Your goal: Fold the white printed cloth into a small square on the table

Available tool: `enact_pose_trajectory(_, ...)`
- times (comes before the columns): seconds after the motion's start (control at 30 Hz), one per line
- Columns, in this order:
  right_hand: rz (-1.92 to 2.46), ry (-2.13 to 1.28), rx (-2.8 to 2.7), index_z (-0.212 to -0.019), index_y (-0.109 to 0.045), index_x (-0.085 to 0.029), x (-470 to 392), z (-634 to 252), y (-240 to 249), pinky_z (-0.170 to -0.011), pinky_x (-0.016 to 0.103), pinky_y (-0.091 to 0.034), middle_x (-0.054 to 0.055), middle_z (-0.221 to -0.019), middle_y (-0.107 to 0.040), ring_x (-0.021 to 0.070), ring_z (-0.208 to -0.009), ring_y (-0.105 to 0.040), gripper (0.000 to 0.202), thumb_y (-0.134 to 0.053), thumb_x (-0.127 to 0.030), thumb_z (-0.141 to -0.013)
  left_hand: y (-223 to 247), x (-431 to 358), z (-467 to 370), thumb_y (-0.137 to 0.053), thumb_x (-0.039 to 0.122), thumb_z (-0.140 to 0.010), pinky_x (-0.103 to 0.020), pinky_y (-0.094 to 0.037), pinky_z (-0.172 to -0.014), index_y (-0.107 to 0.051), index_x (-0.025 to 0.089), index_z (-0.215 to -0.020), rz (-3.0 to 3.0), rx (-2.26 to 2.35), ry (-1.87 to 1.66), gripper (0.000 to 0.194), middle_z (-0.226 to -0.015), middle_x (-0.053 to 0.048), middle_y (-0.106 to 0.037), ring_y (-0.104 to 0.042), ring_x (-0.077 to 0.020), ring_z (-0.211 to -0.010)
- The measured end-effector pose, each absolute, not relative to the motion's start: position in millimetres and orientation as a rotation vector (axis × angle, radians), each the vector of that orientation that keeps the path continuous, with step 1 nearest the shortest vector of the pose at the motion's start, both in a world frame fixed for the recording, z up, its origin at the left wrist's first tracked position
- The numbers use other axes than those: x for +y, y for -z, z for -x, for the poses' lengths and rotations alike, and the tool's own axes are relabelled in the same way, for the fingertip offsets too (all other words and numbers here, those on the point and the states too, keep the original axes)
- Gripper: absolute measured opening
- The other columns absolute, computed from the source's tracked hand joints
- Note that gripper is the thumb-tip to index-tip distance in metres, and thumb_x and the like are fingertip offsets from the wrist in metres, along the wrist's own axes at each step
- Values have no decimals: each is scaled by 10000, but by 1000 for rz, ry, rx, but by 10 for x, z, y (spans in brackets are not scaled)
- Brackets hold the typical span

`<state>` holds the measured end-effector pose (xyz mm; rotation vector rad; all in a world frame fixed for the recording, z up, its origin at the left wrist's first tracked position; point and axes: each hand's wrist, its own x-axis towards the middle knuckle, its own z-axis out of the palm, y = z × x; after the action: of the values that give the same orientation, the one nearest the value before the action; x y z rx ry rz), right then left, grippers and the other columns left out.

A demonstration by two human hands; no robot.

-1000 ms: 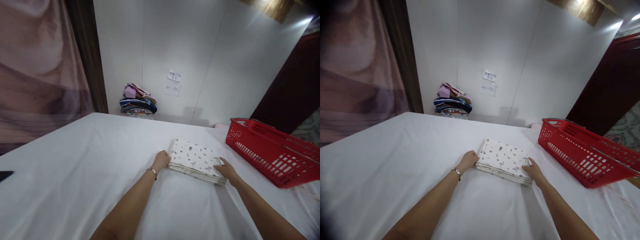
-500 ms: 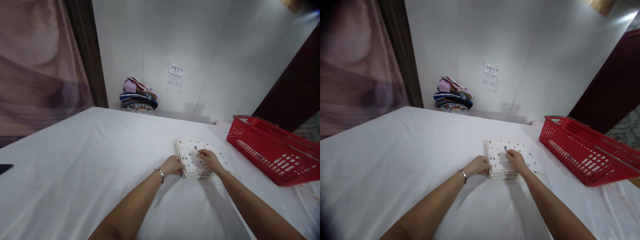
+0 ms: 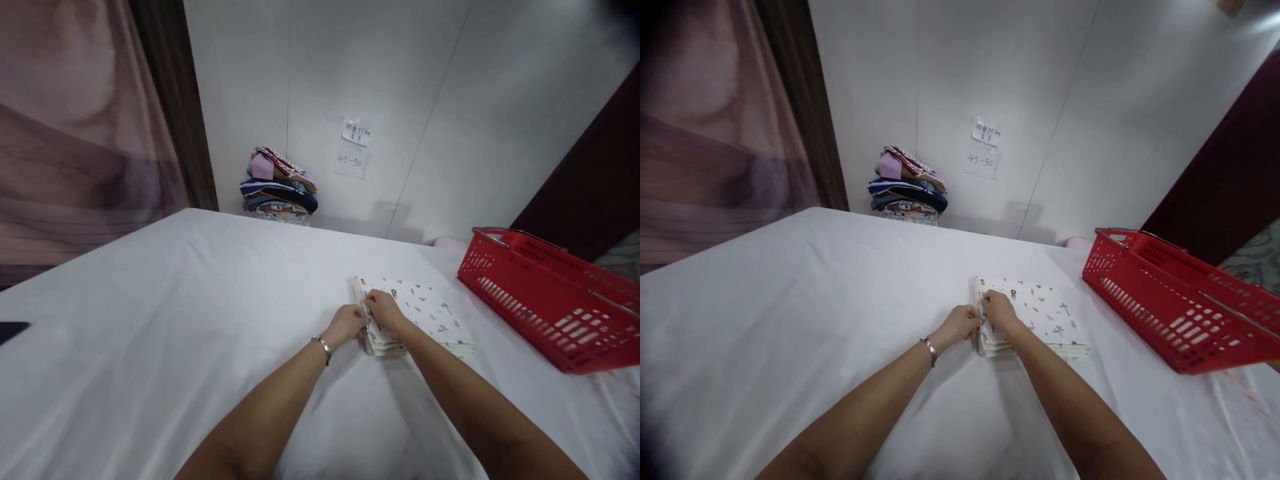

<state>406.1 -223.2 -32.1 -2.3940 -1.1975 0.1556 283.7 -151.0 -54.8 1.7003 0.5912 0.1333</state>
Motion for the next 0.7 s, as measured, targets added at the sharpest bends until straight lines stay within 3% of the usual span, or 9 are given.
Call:
enact_pose_trajectory(0.33, 2311, -150, -1197, -704, -617, -176, -2211, -3986, 357, -600, 220, -348, 7, -666, -623, 128, -641, -527, 144, -489, -167, -768, 526, -1502, -2827, -534, 169, -728, -185, -379, -435, -570, 146, -623, -1761, 570, -108, 114, -447, 31, -500, -493, -88, -432)
enact_pose_trajectory(0.5, 2303, -219, -1192, -767, -607, -183, -2222, -3913, 371, -585, 228, -345, 4, -689, -618, 138, -643, -528, 115, -551, -281, -791, 574, -1437, -2844, -515, 188, -732, -185, -388, -448, -564, 143, -579, -1769, 549, -89, 167, -477, 17, -529, -521, -94, -469)
enact_pose_trajectory(0.7, 2313, -50, -1353, -784, -608, -185, -2404, -3773, 343, -686, 265, -398, 36, -794, -603, 173, -774, -548, 81, -530, -204, -789, 557, -1130, -2764, -496, 228, -777, -180, -423, -493, -666, 124, -766, -1952, 674, -177, 199, -685, -31, -671, -584, -96, -549)
